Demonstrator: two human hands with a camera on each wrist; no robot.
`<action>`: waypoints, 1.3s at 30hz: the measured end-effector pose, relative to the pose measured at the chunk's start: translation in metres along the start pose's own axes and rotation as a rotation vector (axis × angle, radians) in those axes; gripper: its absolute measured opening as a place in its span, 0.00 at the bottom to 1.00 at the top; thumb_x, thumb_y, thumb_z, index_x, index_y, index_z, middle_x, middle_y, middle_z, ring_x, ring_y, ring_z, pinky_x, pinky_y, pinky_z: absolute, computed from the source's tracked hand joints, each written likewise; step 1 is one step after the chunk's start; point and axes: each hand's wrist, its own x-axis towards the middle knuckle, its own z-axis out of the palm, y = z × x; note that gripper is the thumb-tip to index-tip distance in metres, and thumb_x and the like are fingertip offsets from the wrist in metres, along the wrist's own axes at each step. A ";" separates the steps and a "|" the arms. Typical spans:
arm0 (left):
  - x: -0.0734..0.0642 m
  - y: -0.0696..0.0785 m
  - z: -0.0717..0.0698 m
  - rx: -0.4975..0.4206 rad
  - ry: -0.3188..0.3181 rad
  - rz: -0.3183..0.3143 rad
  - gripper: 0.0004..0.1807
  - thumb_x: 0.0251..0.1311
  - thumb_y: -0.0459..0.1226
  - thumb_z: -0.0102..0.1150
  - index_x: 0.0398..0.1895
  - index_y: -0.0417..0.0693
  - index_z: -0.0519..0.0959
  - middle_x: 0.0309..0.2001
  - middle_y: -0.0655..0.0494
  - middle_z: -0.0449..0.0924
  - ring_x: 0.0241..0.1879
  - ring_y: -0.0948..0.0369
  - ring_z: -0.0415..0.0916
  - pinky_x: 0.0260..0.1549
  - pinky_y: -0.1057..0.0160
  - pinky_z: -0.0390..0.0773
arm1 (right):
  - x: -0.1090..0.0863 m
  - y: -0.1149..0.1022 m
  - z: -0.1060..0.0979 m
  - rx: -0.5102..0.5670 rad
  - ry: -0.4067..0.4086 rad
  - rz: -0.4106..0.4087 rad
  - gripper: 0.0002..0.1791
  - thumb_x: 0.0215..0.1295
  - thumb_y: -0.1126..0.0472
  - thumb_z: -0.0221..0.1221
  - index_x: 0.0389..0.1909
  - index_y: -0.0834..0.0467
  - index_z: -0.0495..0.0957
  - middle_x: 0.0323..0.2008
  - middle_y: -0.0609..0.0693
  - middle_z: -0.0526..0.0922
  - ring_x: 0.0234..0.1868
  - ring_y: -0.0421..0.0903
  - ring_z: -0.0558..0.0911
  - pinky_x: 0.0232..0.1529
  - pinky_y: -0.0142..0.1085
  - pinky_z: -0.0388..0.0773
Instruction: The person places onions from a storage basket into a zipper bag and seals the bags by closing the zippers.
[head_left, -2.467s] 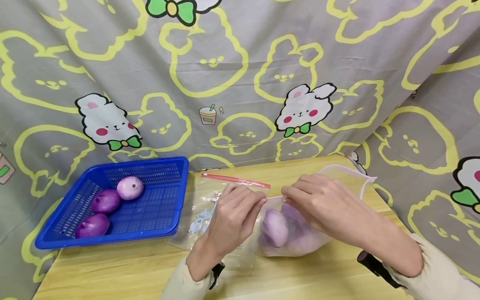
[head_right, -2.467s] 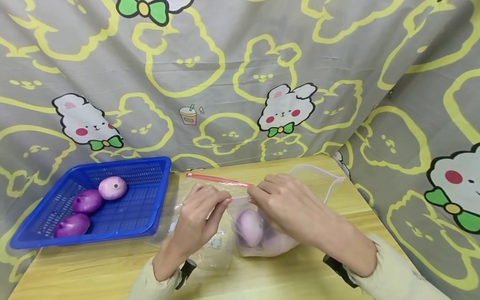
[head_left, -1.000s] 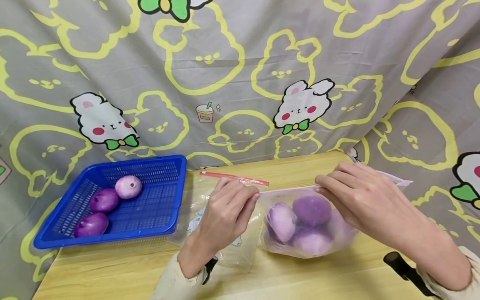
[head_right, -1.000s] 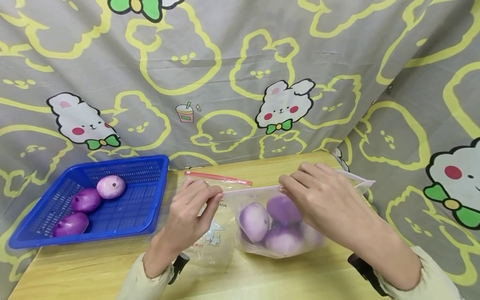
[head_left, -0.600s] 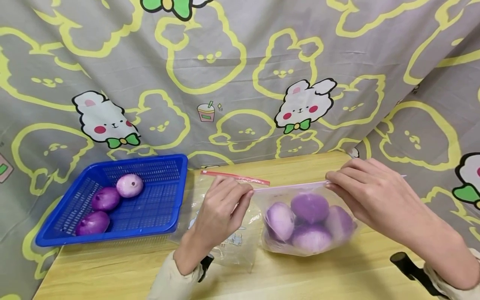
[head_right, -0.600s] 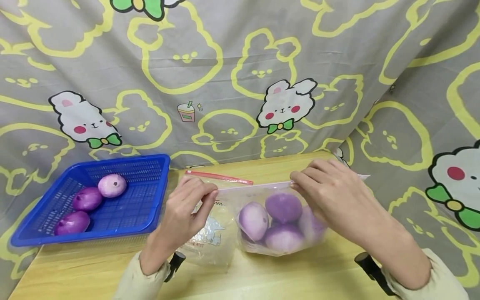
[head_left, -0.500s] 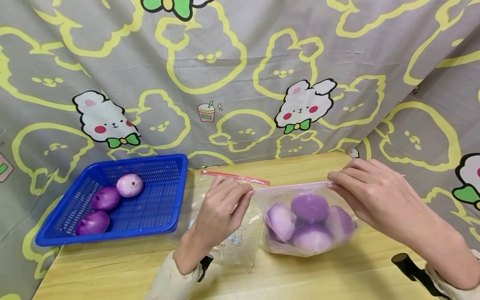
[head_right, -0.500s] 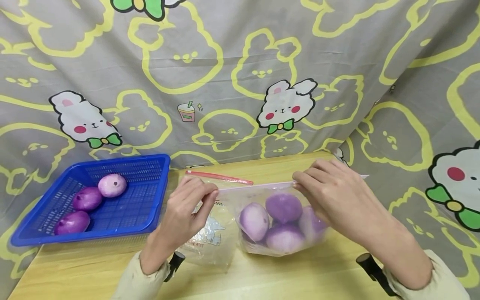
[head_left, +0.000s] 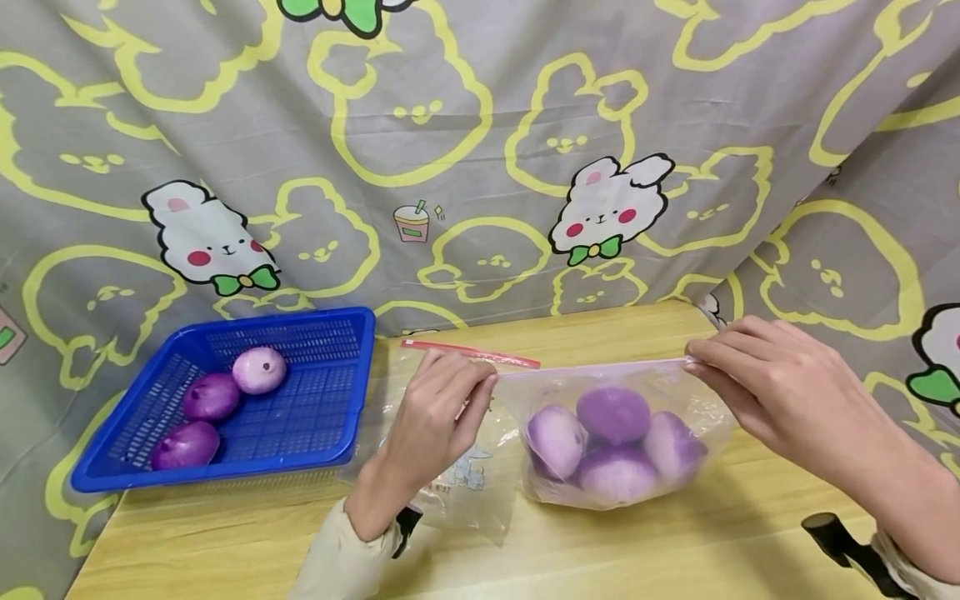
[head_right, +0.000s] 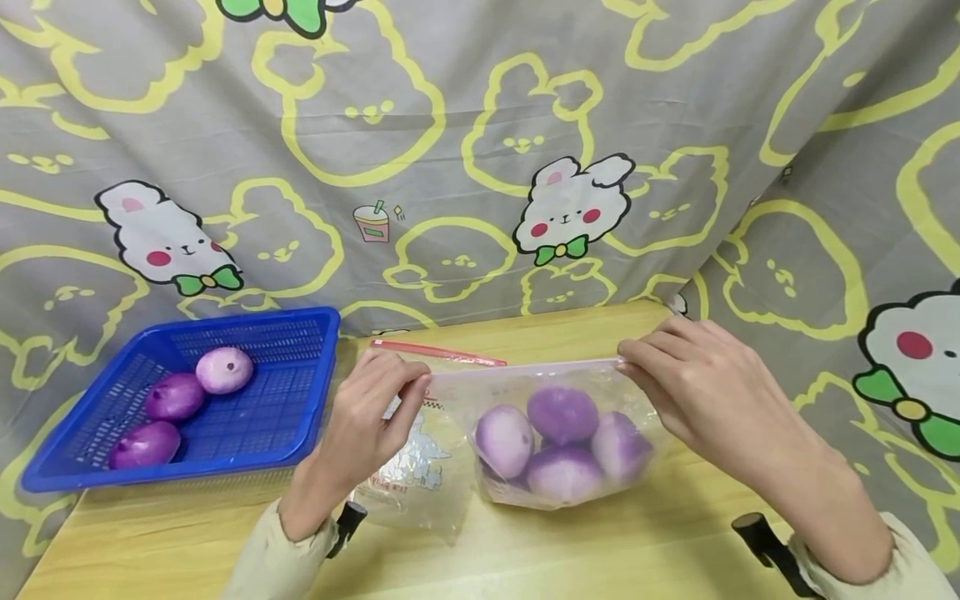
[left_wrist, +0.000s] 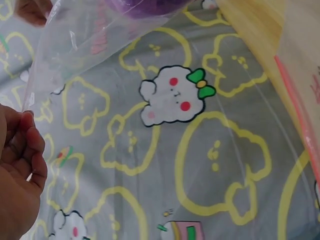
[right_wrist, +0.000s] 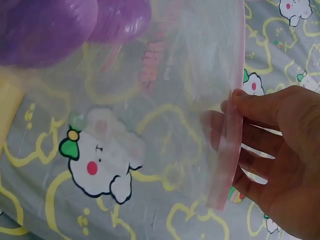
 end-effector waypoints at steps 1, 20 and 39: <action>-0.001 -0.002 0.000 -0.002 -0.005 -0.013 0.10 0.72 0.33 0.52 0.34 0.40 0.81 0.28 0.55 0.79 0.29 0.59 0.74 0.35 0.61 0.72 | -0.001 0.002 0.000 0.001 -0.001 0.007 0.29 0.79 0.45 0.41 0.37 0.61 0.84 0.31 0.49 0.85 0.36 0.48 0.80 0.44 0.39 0.70; -0.007 -0.018 0.004 -0.010 0.007 -0.067 0.09 0.70 0.32 0.54 0.34 0.39 0.82 0.32 0.51 0.83 0.34 0.56 0.80 0.38 0.58 0.74 | -0.035 0.032 -0.008 -0.051 0.053 0.170 0.35 0.76 0.35 0.39 0.37 0.56 0.85 0.32 0.46 0.85 0.36 0.39 0.74 0.36 0.37 0.68; -0.032 -0.039 0.029 -0.012 -0.351 -0.368 0.13 0.71 0.35 0.55 0.55 0.40 0.76 0.33 0.58 0.80 0.34 0.62 0.78 0.39 0.60 0.78 | -0.060 0.055 0.016 0.289 0.307 0.578 0.10 0.68 0.70 0.59 0.47 0.71 0.75 0.33 0.22 0.76 0.27 0.20 0.73 0.26 0.15 0.67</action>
